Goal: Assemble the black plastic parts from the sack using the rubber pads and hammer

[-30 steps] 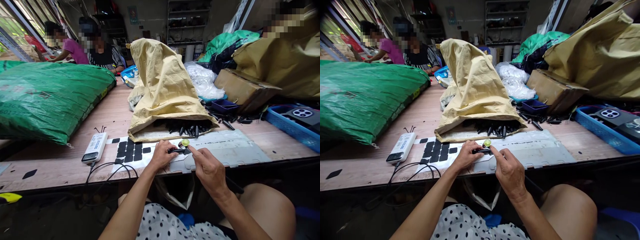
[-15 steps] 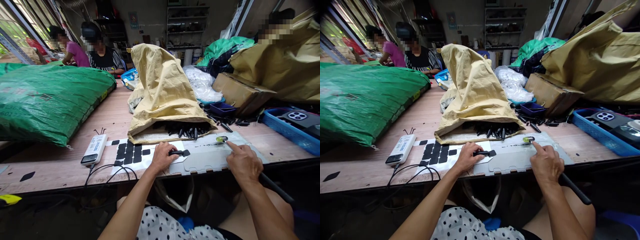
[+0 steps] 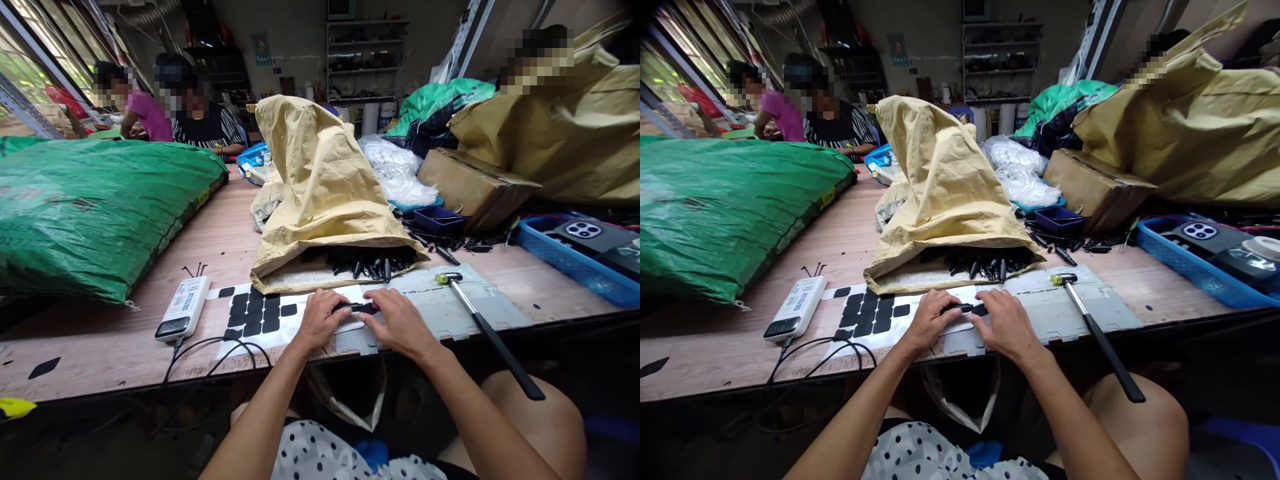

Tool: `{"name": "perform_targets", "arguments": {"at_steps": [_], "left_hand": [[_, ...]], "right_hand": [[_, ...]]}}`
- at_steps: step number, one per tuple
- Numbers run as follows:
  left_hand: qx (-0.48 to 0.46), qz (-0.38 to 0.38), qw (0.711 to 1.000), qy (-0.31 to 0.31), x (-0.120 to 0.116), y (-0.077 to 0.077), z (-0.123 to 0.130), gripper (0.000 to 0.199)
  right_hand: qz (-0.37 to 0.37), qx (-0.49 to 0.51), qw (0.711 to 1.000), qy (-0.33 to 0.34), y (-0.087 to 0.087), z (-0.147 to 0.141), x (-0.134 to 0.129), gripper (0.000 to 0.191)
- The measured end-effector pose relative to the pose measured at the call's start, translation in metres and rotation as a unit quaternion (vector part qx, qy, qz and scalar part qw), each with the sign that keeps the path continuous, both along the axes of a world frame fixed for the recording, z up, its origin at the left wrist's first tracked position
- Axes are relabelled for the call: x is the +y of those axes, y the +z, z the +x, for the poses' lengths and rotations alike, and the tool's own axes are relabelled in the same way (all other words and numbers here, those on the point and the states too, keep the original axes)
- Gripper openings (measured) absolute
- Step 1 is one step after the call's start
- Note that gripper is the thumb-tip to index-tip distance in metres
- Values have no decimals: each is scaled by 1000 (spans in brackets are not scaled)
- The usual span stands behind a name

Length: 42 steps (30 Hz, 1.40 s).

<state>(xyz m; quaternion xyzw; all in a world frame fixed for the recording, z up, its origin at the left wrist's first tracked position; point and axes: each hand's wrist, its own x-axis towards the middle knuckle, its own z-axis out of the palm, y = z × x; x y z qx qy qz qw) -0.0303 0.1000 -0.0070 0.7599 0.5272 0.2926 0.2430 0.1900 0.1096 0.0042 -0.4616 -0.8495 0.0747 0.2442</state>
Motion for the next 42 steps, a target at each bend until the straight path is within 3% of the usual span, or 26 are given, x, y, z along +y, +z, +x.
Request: {"name": "perform_targets", "arguments": {"at_steps": [6, 14, 21, 26, 38, 42], "left_hand": [[24, 5, 1000, 4, 2, -5, -2, 22], [0, -10, 1000, 24, 0, -2, -1, 24], [-85, -16, 996, 31, -4, 3, -3, 21], [-88, -29, 995, 24, -2, 1, -4, 23], [-79, -24, 995, 59, -4, -1, -3, 22], [-51, -7, 998, 40, -3, 1, -1, 23]], "right_hand": [[46, -70, 995, 53, -8, -25, 3, 12], [1, 41, 996, 75, -21, -29, 7, 23], [-47, 140, 987, 56, -17, -26, 4, 7], [-65, 169, 982, 59, -16, -27, 4, 15], [-41, 136, 989, 35, -17, -29, 4, 11], [-23, 110, 992, 52, -20, -29, 4, 13]]}}
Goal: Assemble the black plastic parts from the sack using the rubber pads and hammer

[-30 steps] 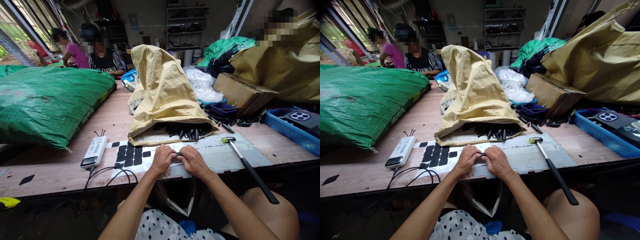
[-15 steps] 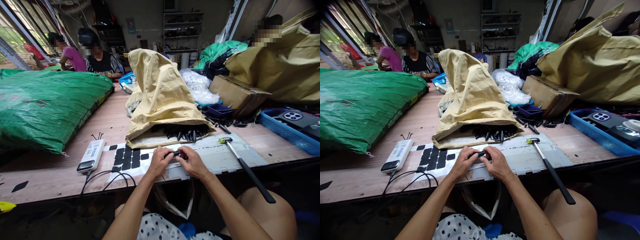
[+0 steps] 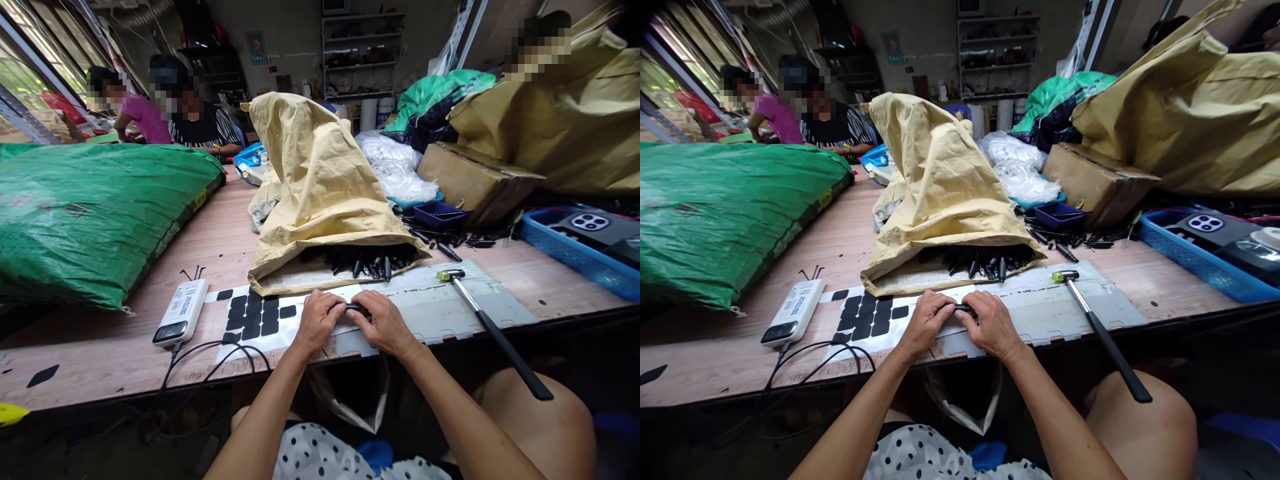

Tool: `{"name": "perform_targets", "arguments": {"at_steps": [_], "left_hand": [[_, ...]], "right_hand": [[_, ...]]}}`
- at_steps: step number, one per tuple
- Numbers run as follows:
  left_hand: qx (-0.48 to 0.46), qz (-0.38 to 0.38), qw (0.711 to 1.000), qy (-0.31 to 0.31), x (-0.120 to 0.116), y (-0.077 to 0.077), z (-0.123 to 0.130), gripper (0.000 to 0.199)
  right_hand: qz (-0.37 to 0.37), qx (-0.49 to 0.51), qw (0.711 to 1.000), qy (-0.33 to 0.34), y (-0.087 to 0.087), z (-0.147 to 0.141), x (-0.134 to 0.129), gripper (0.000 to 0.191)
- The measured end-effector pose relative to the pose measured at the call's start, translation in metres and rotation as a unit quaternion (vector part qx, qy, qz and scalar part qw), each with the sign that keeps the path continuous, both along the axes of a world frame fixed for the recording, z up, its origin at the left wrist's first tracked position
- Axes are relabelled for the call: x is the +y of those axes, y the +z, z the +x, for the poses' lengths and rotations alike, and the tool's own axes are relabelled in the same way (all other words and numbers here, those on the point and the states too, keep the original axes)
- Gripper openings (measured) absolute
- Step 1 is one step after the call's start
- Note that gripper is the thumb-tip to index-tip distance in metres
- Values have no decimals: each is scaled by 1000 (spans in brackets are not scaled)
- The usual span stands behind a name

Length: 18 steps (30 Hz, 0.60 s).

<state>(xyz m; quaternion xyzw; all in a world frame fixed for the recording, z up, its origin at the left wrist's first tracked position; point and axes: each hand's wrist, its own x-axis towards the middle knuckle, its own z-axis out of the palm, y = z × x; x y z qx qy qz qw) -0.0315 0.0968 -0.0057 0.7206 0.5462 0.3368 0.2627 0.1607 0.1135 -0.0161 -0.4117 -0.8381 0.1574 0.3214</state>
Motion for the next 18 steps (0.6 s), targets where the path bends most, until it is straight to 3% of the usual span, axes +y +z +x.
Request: {"name": "perform_targets", "arguments": {"at_steps": [8, 18], "left_hand": [[28, 13, 1000, -2, 1, -2, 2, 24], [-27, -18, 999, 21, 1, -5, -1, 35]], "right_hand": [[60, -53, 997, -9, -5, 0, 0, 22], [-17, 14, 1000, -3, 0, 2, 0, 17]]}}
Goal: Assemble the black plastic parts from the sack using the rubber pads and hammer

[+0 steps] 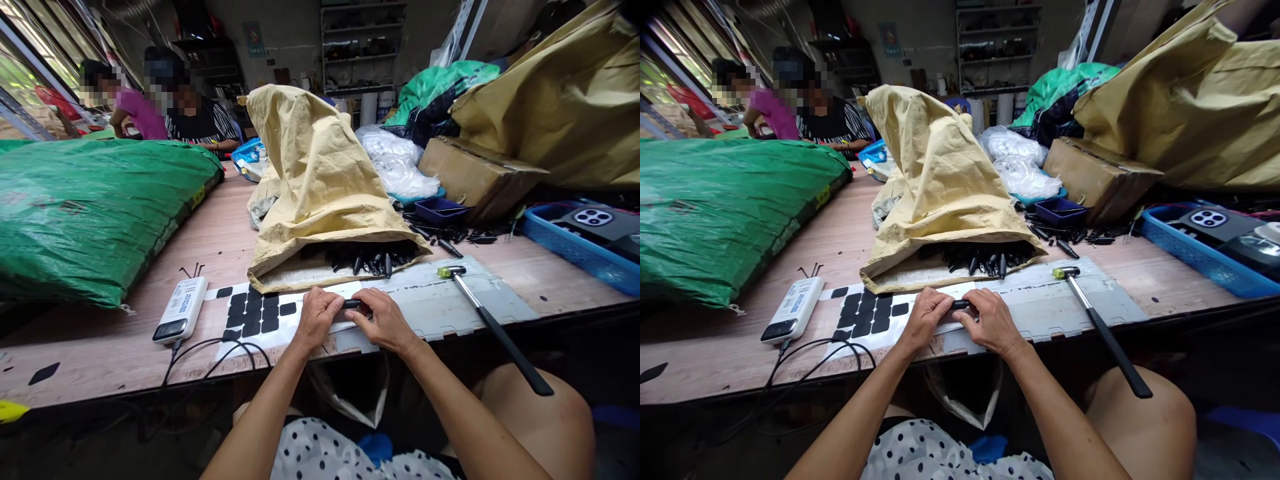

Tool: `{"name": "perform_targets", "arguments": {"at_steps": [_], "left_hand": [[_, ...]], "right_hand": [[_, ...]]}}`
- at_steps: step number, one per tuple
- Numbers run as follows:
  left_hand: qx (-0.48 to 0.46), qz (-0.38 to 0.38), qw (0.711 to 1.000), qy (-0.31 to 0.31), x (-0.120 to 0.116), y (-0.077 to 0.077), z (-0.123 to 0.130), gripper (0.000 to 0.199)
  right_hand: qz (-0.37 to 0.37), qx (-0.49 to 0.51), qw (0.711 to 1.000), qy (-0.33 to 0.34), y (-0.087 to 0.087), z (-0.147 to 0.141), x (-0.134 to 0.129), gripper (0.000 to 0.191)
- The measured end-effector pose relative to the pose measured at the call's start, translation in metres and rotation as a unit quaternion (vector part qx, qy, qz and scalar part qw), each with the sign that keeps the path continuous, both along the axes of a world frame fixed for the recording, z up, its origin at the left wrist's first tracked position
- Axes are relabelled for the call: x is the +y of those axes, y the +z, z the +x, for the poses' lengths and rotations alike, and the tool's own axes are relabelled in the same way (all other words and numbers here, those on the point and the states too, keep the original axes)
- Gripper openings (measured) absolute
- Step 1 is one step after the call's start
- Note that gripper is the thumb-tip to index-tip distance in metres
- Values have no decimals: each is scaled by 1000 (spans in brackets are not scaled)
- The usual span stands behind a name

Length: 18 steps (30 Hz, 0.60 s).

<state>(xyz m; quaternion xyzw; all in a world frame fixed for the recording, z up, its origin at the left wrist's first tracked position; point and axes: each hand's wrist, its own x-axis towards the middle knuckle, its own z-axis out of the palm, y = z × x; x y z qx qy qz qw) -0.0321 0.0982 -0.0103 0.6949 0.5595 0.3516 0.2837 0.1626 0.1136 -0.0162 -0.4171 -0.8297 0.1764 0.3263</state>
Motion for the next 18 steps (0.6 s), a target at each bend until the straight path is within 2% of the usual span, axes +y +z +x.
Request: {"name": "perform_targets", "arguments": {"at_steps": [5, 10, 18], "left_hand": [[19, 12, 1000, -3, -1, 2, -1, 44], [-18, 14, 1000, 5, -4, 4, 0, 22], [-18, 20, 1000, 11, -5, 6, 1, 17]], "right_hand": [[-9, 12, 1000, -6, 1, 0, -1, 12], [-17, 31, 999, -14, 0, -1, -1, 10], [-15, 25, 1000, -2, 1, 0, -1, 11]]}}
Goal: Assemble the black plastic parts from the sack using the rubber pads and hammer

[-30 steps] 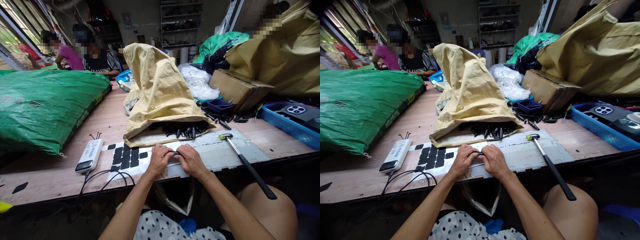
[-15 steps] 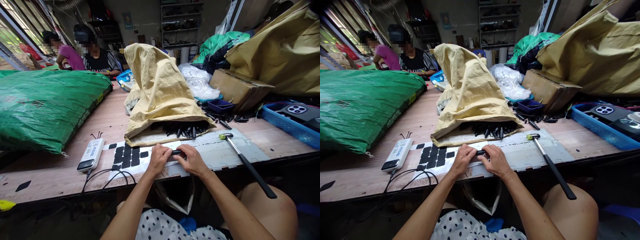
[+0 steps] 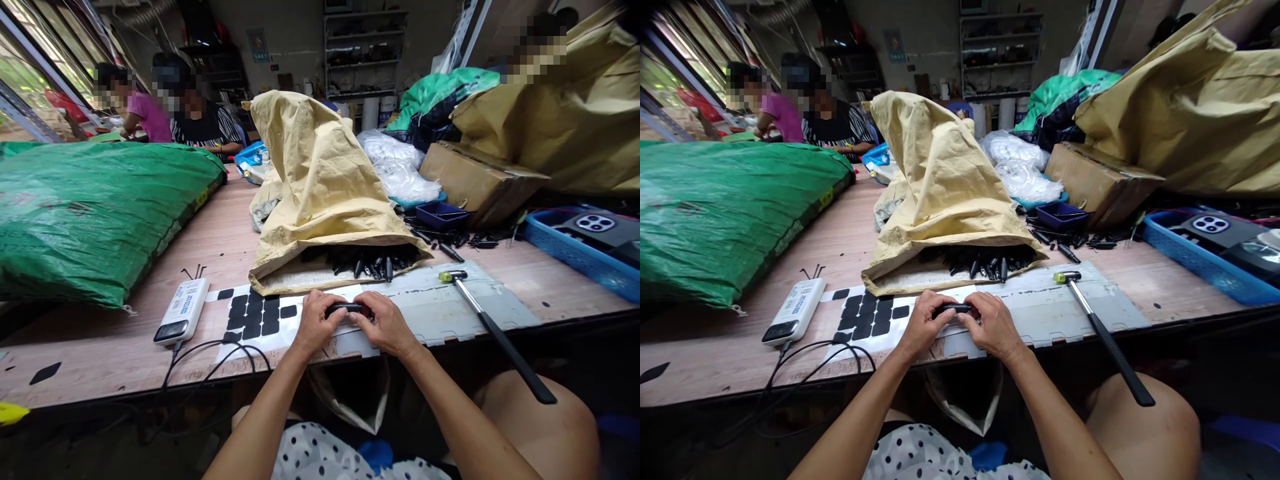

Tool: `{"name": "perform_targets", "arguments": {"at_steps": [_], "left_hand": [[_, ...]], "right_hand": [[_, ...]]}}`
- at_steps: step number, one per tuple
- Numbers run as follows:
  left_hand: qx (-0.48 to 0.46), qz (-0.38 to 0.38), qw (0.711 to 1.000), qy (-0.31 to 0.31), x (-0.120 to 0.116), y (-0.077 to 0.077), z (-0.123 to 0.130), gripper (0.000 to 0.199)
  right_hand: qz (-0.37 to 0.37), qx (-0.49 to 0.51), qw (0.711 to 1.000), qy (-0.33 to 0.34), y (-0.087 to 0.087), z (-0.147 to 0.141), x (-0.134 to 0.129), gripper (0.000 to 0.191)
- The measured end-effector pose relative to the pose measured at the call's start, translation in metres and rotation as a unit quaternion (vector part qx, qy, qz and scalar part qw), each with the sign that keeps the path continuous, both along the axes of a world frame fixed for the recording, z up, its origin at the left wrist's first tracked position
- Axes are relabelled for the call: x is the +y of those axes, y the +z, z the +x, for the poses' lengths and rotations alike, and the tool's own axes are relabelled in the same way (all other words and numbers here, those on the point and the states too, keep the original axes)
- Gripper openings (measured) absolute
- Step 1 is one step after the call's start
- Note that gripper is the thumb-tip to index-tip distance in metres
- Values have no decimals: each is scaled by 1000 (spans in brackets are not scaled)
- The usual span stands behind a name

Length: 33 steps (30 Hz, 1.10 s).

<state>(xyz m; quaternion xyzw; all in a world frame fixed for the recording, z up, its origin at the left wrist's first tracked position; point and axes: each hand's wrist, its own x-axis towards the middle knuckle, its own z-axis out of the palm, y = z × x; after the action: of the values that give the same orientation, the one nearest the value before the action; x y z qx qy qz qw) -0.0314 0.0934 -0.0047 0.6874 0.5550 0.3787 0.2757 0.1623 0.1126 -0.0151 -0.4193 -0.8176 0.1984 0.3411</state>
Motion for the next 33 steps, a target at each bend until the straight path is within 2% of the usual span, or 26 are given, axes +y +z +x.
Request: {"name": "perform_targets", "arguments": {"at_steps": [7, 12, 15, 17, 19, 21, 22, 24, 26, 27, 28, 31, 33], "left_hand": [[8, 10, 1000, 3, 1, -4, 0, 15], [25, 13, 1000, -5, 4, -8, 0, 15], [9, 12, 1000, -8, 7, -8, -2, 17], [-6, 20, 1000, -9, 4, -2, -4, 18], [-19, 47, 999, 3, -8, 10, -3, 18], [-38, 62, 997, -4, -30, 23, 0, 20], [-47, 53, 997, -30, -44, 28, 3, 22], [-43, -5, 990, -134, -74, 29, 11, 23], [25, -93, 973, -212, -97, 15, 18, 20], [70, -143, 963, -216, -105, 3, 20, 20], [109, -190, 955, -198, -110, -12, 21, 21], [195, -303, 928, -92, -111, -56, 20, 31], [220, -336, 915, -43, -108, -74, 18, 40]], "right_hand": [[23, -30, 999, 13, -3, 1, 1, 12], [45, -70, 996, 17, -5, 1, 4, 25], [22, -17, 999, 21, 1, 2, 3, 21], [-9, 54, 998, 19, 6, 4, 1, 20], [-48, 141, 989, 0, 9, 6, -1, 27], [-82, 219, 972, -30, 9, 9, -2, 32], [-95, 247, 963, -44, 8, 11, -2, 33], [-111, 277, 953, -60, 5, 12, -2, 33], [-114, 275, 953, -58, 4, 12, 0, 31], [-109, 267, 956, -54, 4, 12, 1, 30], [-101, 258, 959, -49, 4, 11, 1, 29], [-77, 239, 967, -44, 6, 10, 2, 26], [-71, 230, 969, -49, 7, 9, 2, 25]]}}
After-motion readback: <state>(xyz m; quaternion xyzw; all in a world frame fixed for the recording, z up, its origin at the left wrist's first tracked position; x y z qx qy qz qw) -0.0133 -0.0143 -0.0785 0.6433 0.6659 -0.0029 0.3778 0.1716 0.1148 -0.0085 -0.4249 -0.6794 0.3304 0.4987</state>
